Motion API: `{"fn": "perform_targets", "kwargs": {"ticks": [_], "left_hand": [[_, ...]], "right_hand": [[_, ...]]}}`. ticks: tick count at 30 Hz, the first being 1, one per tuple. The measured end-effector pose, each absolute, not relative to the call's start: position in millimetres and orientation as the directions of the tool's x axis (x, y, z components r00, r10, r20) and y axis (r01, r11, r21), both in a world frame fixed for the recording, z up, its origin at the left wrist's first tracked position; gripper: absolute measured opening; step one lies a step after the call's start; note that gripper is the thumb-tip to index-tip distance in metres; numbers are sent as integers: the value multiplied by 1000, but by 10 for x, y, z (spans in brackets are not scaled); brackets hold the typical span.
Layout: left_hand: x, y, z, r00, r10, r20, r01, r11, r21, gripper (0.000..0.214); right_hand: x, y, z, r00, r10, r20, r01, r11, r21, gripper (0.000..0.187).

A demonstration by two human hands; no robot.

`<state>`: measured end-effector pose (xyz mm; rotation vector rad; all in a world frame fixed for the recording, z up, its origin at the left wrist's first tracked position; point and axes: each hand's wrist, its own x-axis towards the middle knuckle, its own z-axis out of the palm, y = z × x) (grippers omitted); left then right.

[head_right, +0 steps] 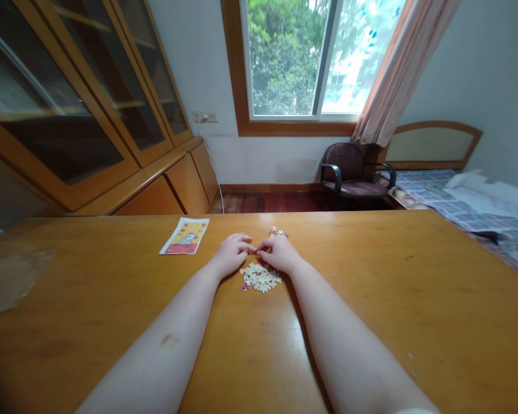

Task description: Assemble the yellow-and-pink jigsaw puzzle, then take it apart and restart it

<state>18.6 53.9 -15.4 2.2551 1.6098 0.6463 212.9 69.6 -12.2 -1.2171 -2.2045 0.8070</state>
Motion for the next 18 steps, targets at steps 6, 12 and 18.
{"fn": "perform_targets", "kwargs": {"ticks": [6,12,18], "left_hand": [[147,593,-170,150,968,200,842,-231,487,32],[149,588,-153,144,968,208,833,-231,502,32],[148,602,-166,142,966,214,835,-233,498,31]], "right_hand": [[2140,660,-65,-630,764,140,505,540,-674,31],[2150,669,-44,-701,704,113,477,581,-659,30],[2121,657,-79,-646,762,29,475,432,-766,22]]}}
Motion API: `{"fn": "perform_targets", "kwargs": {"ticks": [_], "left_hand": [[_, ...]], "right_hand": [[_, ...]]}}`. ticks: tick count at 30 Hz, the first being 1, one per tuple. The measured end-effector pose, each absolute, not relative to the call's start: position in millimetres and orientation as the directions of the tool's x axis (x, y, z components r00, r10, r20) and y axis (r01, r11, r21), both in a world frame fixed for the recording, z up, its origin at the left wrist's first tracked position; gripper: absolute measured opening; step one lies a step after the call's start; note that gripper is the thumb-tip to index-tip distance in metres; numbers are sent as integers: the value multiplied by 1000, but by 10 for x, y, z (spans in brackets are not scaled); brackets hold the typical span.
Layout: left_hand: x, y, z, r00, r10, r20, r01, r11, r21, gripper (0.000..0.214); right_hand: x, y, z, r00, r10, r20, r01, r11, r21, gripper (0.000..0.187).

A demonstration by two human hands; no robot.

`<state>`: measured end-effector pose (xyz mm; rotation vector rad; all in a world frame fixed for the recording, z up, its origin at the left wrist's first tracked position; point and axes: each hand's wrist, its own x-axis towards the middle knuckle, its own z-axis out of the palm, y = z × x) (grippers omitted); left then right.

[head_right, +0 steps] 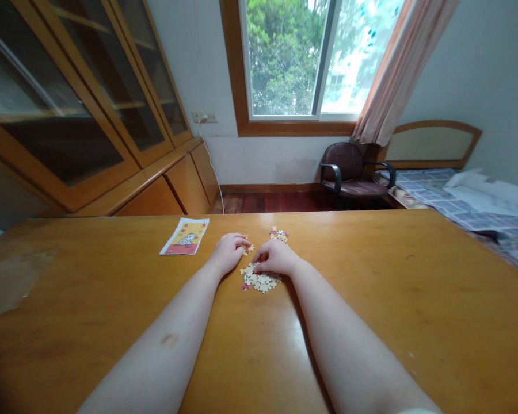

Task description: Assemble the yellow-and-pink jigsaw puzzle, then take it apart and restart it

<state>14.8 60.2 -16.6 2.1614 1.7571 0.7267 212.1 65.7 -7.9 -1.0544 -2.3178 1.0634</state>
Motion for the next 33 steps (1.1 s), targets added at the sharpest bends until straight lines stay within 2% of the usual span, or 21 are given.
{"fn": "perform_targets", "kwargs": {"ticks": [3,6,14,18,21,25,29,33], "left_hand": [[149,604,-166,142,966,215,837,-233,496,31],[151,601,-161,144,966,216,836,-235,495,31],[154,589,-145,140,968,208,833,-228,504,31],[152,586,-142,142,967,211,834,-231,501,32],[152,585,-135,144,966,213,835,-234,498,32],[155,582,-128,145,966,216,834,-237,499,33],[158,579,-132,146,965,218,830,-239,504,33],[159,584,-141,144,966,215,829,-237,507,32]], "right_hand": [[2101,643,-95,-602,798,-37,456,305,-836,20],[2093,640,-99,-561,826,-47,431,243,-869,18],[2098,707,-189,-511,859,-4,328,191,-925,23],[2086,716,-181,-440,898,2,370,183,-911,23],[2103,730,-152,-380,922,74,487,267,-831,17],[2144,742,-133,-307,924,228,679,380,-627,15],[2138,718,-123,-370,898,238,744,440,-503,17],[2109,705,-116,-454,867,204,739,494,-458,16]]}}
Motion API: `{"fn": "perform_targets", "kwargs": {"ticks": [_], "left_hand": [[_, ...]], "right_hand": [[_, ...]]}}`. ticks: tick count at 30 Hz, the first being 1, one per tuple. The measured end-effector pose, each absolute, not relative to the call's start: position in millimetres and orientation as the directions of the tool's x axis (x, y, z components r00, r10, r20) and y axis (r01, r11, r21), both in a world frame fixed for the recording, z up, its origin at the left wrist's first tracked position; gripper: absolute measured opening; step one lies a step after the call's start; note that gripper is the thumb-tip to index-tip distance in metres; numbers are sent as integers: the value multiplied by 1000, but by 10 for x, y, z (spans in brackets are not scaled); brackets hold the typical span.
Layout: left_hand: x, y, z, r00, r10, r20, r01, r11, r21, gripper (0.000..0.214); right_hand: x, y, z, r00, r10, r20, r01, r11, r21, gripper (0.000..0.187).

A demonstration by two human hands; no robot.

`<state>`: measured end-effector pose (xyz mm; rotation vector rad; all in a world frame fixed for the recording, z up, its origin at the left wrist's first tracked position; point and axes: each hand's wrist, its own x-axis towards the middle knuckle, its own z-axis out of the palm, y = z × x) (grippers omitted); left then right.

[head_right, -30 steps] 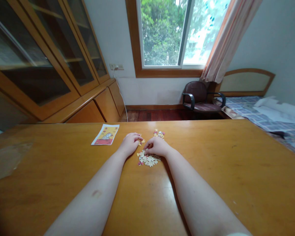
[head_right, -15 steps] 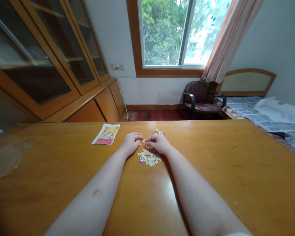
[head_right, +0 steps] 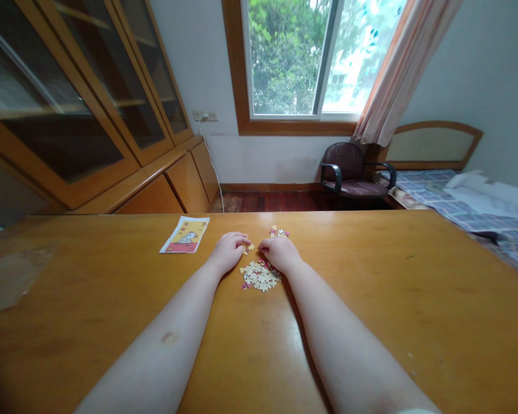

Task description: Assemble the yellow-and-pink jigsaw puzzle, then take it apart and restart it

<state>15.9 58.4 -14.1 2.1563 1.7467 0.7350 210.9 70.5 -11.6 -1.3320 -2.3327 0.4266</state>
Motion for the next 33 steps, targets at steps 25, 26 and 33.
{"fn": "perform_targets", "kwargs": {"ticks": [25,26,33], "left_hand": [[174,546,-98,229,954,193,840,-294,457,33],[174,545,-98,235,950,204,832,-306,463,32],[187,524,-99,246,950,191,812,-309,495,31]], "right_hand": [[2182,678,-55,-462,845,269,536,508,-675,26],[2186,675,-49,-476,842,255,488,494,-719,30],[2165,670,-86,-573,808,139,386,415,-824,32]]}}
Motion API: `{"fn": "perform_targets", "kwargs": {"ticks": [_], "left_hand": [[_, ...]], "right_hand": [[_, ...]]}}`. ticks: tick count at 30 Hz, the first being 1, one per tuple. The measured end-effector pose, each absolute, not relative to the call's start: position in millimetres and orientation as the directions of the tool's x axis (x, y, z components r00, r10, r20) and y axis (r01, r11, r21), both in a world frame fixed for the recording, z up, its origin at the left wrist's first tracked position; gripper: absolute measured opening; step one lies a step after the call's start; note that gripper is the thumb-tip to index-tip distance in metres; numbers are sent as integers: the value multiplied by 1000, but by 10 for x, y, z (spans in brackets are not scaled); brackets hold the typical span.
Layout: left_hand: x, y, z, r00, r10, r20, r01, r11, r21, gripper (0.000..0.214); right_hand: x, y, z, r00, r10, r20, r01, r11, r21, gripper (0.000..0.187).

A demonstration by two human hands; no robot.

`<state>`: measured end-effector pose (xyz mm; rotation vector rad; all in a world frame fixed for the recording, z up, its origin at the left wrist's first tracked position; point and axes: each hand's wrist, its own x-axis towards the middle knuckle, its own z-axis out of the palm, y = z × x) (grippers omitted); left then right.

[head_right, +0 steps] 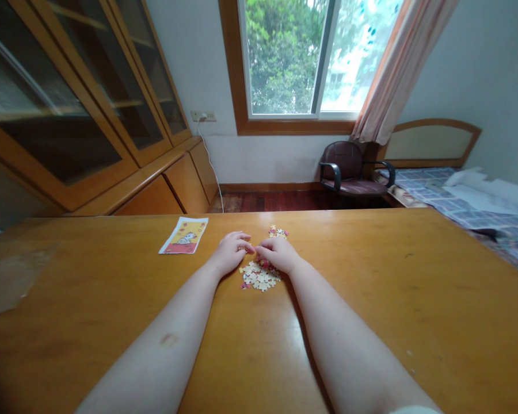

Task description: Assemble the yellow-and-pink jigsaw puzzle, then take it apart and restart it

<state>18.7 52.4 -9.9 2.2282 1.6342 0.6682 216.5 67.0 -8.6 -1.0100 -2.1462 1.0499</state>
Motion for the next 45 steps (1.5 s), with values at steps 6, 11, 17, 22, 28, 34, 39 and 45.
{"fn": "perform_targets", "kwargs": {"ticks": [6,11,17,22,28,34,39,45], "left_hand": [[187,521,-119,310,932,189,800,-363,478,35],[197,510,-128,373,918,134,807,-392,441,40],[171,547,-133,276,947,167,833,-322,450,38],[167,554,-127,253,945,207,825,-322,463,35],[176,546,-115,258,939,229,816,-338,468,35],[175,545,-109,263,937,232,807,-345,478,34],[174,548,-115,256,940,226,804,-336,490,34],[156,577,-142,259,937,233,802,-343,488,35]], "right_hand": [[2174,697,-66,-464,856,228,496,464,-734,37],[2178,699,-64,-385,899,208,539,402,-740,44],[2155,696,-69,-417,893,166,554,395,-733,46],[2166,673,-71,-473,876,94,474,343,-811,49],[2169,696,-83,-474,871,129,486,381,-787,44],[2166,656,-46,-499,859,114,430,360,-828,46],[2167,673,-54,-456,881,122,527,378,-761,42],[2340,751,-34,-469,880,72,575,366,-731,7]]}}
